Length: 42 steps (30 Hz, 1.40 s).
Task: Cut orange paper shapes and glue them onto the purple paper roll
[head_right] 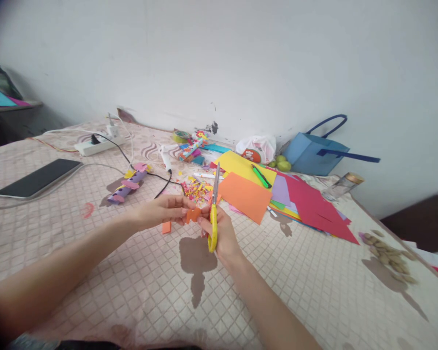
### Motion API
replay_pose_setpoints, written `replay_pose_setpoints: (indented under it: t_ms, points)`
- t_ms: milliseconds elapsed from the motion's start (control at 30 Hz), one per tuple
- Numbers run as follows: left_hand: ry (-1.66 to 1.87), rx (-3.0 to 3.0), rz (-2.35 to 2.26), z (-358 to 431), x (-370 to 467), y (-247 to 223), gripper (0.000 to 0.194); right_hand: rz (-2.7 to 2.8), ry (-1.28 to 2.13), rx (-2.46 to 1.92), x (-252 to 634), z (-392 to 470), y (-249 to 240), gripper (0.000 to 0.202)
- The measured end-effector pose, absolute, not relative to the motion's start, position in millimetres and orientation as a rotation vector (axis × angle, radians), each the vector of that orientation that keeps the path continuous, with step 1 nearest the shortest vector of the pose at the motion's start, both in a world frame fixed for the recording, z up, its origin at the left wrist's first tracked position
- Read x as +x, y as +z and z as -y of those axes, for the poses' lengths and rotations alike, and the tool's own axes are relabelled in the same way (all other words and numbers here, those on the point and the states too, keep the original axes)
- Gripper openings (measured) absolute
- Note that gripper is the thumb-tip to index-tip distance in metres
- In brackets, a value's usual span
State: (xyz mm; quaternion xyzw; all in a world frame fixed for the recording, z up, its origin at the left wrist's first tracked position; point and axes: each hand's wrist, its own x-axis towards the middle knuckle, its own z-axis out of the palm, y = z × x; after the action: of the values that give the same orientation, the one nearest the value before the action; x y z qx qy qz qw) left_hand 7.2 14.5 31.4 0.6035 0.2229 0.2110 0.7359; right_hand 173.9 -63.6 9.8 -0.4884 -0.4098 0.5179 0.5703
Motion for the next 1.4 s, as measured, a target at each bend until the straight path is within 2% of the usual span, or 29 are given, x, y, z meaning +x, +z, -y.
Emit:
replay_pose_setpoints:
  t_ms: [267, 733, 967, 1200, 1400]
  points:
    - [0.532, 1.450, -0.530, -8.0, 16.2, 20.2, 0.021, 1.041, 1.207, -1.193, 170.6, 65.5, 11.7, 0.023]
    - [0.567, 1.481, -0.735, -1.8, 19.2, 22.9, 0.024, 1.022, 1.159, -1.175, 170.4, 65.3, 8.5, 0.029]
    - [0.616, 1.364, -0.742, 1.3, 20.6, 26.1, 0.026, 1.031, 1.191, -1.138, 172.3, 65.6, 7.1, 0.021]
    - [0.857, 1.131, -0.737, -6.2, 16.2, 34.8, 0.024, 1.078, 1.364, -1.191, 172.8, 67.2, 5.8, 0.036]
    - [1.057, 1.018, -0.686, -11.8, 10.0, 42.0, 0.021, 1.322, 1.250, -1.445, 173.8, 69.9, 4.5, 0.042]
